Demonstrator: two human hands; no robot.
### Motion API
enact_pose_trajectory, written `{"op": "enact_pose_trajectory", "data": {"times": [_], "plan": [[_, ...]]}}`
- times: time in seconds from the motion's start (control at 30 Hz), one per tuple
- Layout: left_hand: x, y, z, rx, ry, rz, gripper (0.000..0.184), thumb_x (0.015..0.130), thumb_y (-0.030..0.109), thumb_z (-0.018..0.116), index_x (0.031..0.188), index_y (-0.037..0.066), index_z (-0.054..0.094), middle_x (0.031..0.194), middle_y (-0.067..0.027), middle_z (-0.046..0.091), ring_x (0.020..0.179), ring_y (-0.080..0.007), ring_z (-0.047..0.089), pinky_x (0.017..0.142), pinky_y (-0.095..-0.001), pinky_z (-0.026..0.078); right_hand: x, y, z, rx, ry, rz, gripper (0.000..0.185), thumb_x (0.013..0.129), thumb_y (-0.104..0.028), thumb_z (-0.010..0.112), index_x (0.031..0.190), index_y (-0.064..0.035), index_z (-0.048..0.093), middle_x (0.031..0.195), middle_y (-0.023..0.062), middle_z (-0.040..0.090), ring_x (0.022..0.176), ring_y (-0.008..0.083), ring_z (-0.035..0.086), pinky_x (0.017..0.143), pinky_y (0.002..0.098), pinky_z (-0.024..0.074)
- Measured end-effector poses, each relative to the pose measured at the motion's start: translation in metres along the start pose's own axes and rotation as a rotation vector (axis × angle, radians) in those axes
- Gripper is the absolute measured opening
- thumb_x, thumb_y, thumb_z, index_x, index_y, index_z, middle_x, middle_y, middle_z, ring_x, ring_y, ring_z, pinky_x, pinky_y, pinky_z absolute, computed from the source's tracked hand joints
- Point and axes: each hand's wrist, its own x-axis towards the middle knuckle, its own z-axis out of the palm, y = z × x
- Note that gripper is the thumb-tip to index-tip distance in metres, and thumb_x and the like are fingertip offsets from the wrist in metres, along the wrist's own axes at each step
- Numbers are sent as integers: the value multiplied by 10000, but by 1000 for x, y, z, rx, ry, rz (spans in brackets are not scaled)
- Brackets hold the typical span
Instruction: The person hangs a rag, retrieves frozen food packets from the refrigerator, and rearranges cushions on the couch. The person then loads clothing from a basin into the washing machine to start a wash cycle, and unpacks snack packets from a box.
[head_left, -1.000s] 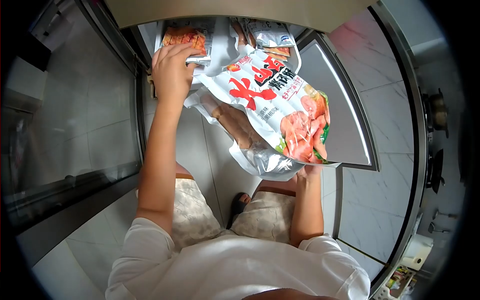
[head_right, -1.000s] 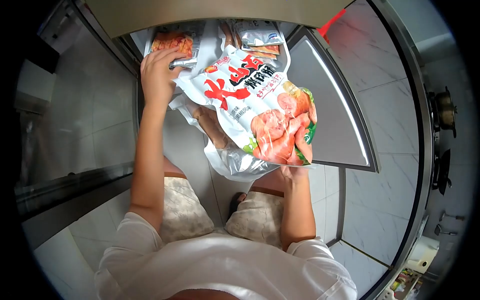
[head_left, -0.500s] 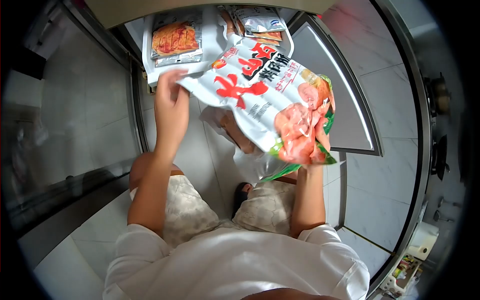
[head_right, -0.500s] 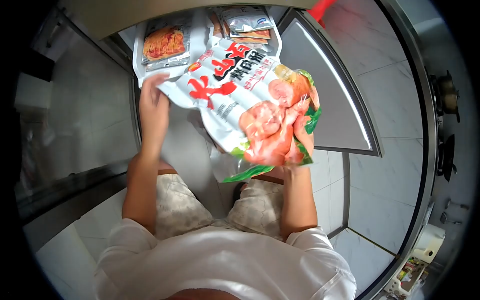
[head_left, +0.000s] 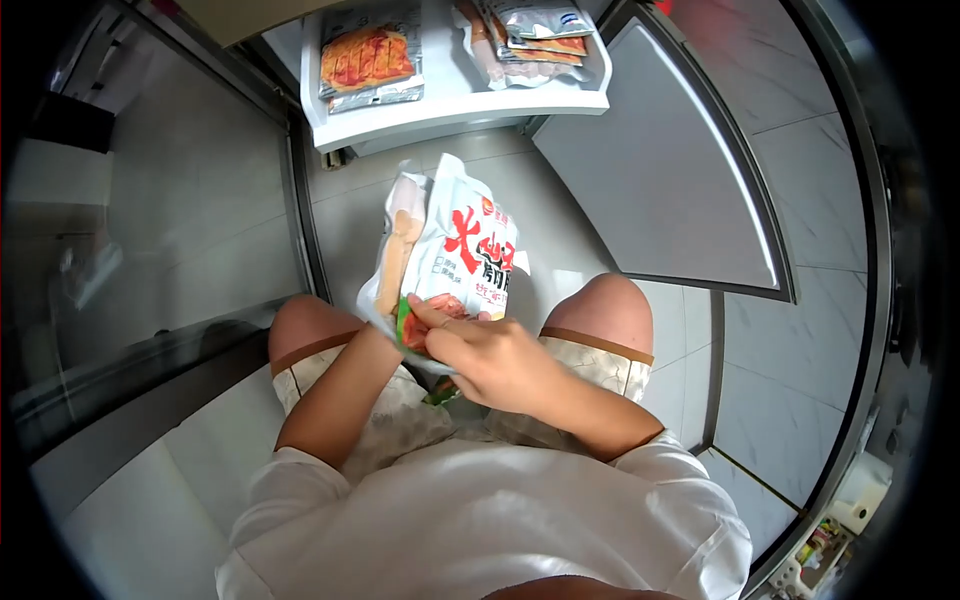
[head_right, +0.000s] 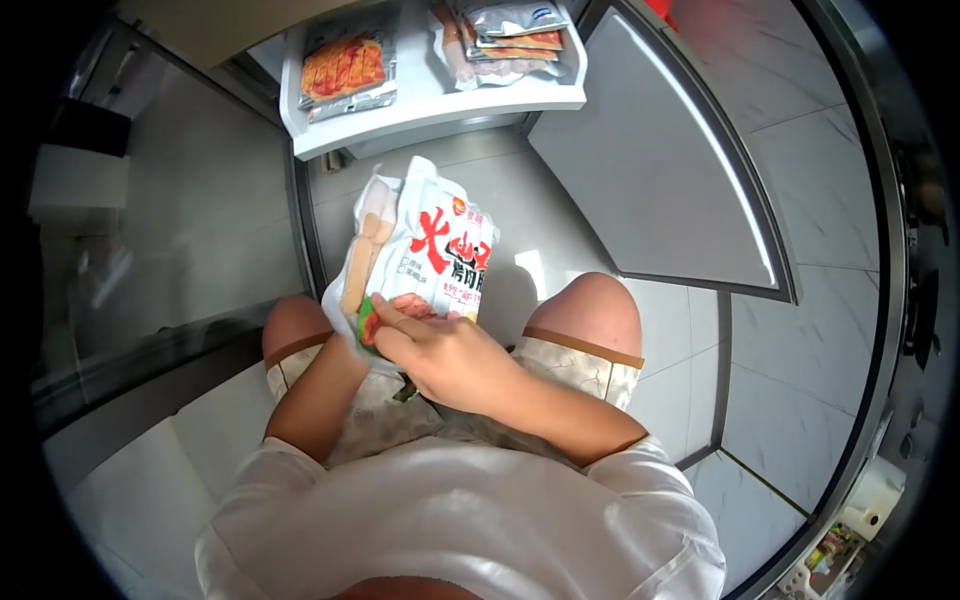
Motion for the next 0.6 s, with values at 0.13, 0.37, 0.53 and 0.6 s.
{"op": "enact_pose_trajectory", "data": {"times": [0.13, 0.37, 0.53, 0.6], "plan": [[-18, 12, 14, 22, -41, 101, 940, 895, 766, 516, 1488, 44, 418, 1298, -168, 603, 1194, -330, 591, 1051, -496, 463, 2, -3, 19, -7, 129, -32, 248, 681, 11, 714, 776, -57, 496, 1277, 119, 714, 643, 258, 696, 522, 352, 558], [-30, 18, 25, 40, -57, 178, 1044, 841, 777, 585, 1521, 13, 373, 1287, -184, 601, 1196, -332, 587, 1063, -485, 459, 9, 5, 31, 10, 201, -207, 316, 726, -163, 833, 691, -89, 528, 1243, 96, 737, 755, 213, 750, 556, 315, 574], [-29, 21, 35, 54, -74, 185, 1125, 802, 784, 633, 1546, -8, 341, 1280, -196, 600, 1197, -333, 585, 1072, -477, 456, 17, 15, 43, 49, 250, -424, 338, 762, -173, 808, 667, -77, 499, 1216, 88, 745, 862, 229, 753, 586, 316, 580], [-30, 21, 35, 58, -88, 170, 1159, 786, 787, 653, 1555, -17, 328, 1277, -201, 599, 1198, -334, 584, 1075, -474, 455, 25, 13, 45, 139, 189, -486, 335, 778, -150, 791, 662, -76, 486, 1218, 101, 741, 922, 222, 736, 605, 316, 577]]}}
